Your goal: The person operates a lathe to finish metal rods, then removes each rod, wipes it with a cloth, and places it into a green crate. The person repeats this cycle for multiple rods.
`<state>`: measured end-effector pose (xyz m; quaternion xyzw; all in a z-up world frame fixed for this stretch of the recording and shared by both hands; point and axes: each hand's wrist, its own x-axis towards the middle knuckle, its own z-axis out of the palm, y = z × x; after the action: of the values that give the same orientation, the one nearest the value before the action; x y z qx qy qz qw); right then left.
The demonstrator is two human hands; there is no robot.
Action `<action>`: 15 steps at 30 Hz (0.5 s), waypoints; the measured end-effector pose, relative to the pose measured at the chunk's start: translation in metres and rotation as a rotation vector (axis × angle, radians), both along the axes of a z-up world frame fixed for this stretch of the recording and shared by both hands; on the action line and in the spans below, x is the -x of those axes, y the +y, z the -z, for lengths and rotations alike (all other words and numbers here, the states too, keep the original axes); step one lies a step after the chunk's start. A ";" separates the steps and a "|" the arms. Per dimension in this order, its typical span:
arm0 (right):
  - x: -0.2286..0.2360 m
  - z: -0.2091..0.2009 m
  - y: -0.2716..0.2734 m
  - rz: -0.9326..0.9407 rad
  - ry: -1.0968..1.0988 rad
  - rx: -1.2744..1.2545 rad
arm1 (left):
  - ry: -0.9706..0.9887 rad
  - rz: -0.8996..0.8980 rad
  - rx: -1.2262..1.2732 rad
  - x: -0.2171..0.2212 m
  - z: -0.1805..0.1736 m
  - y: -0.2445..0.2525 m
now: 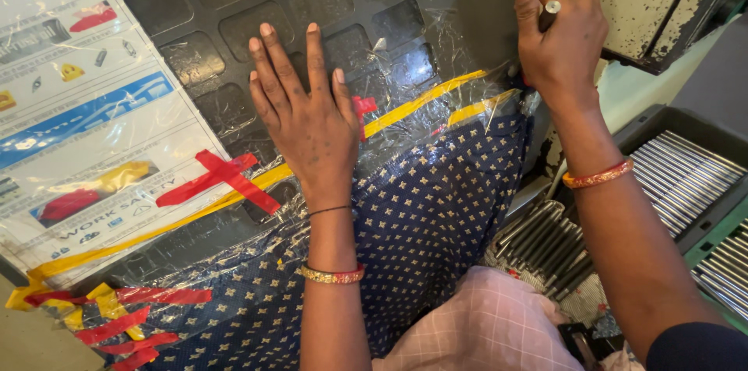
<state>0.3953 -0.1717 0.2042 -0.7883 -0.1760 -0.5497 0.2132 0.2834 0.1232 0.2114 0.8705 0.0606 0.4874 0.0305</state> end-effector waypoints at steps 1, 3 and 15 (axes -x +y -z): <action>0.000 0.000 0.000 0.002 -0.007 0.005 | 0.000 0.000 0.000 0.000 0.000 0.000; 0.000 0.001 0.000 0.007 -0.014 0.012 | -0.003 -0.003 -0.005 0.000 0.000 0.000; 0.000 0.000 0.000 0.006 -0.002 0.004 | -0.008 0.009 -0.001 0.002 -0.001 -0.001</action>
<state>0.3956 -0.1720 0.2042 -0.7887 -0.1747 -0.5509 0.2099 0.2817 0.1226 0.2128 0.8689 0.0563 0.4908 0.0326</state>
